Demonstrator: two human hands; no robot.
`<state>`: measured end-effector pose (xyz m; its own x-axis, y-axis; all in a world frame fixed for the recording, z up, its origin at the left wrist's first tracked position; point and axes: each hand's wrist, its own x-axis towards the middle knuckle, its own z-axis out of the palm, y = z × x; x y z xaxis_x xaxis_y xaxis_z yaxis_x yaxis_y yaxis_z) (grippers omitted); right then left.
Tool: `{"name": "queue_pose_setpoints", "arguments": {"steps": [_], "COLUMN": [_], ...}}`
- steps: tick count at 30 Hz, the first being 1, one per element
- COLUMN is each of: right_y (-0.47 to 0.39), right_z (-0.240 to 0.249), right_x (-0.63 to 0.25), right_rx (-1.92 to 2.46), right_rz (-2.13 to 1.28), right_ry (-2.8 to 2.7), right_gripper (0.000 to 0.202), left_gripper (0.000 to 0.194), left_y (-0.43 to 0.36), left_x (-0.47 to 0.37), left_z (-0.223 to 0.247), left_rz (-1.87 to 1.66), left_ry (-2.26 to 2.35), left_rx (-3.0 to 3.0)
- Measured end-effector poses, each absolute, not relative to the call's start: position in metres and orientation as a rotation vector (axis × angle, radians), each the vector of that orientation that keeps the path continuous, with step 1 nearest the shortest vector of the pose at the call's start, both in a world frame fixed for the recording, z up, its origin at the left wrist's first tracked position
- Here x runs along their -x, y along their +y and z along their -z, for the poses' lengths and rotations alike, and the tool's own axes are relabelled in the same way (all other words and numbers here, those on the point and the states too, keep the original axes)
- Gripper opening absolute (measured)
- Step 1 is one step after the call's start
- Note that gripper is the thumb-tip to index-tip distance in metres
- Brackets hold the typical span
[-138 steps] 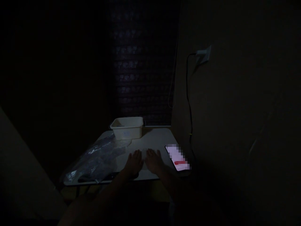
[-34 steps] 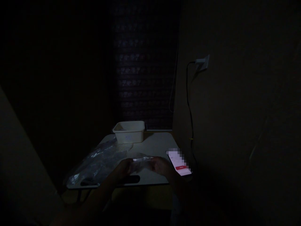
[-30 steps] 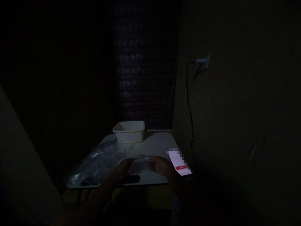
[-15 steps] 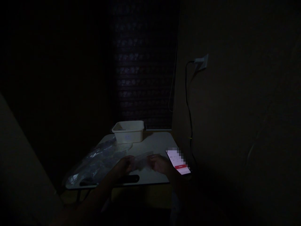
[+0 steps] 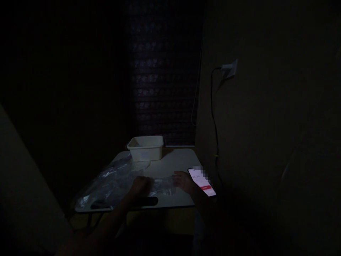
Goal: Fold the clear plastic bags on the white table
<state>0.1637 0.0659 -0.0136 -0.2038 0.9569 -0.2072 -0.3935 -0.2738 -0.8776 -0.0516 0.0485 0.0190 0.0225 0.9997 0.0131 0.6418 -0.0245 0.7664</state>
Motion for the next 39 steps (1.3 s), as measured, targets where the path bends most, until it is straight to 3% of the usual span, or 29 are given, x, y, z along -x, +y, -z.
{"name": "queue_pose_setpoints", "arguments": {"steps": [4,8,14,25,39], "right_y": [0.068,0.063,0.05,0.032,0.023], "right_z": [0.013,0.002,-0.01,0.004,0.013], "right_x": [-0.165,-0.164,-0.151,-0.088,-0.089], "right_rx": [1.26,1.496,1.732,1.268,1.503], "right_rz": [-1.285,-0.87,-0.376,-0.053,-0.058], "right_ry": [-1.054,-1.328,-1.72,-2.453,-2.488], "right_gripper": [0.021,0.02,0.027,0.041,0.059], "left_gripper": [0.032,0.032,0.04,0.048,0.05], "left_y": [0.042,0.038,0.034,0.028,0.025], "left_x": [0.052,0.046,0.045,0.047,0.047], "left_z": [-0.018,-0.008,0.003,0.008,0.004], "left_rz": [-0.599,-0.409,-0.186,-0.002,0.016], "left_ry": [1.89,1.614,1.671,1.762,1.801], "left_rx": [-2.097,-2.605,-2.678,-2.657,-2.666]}}
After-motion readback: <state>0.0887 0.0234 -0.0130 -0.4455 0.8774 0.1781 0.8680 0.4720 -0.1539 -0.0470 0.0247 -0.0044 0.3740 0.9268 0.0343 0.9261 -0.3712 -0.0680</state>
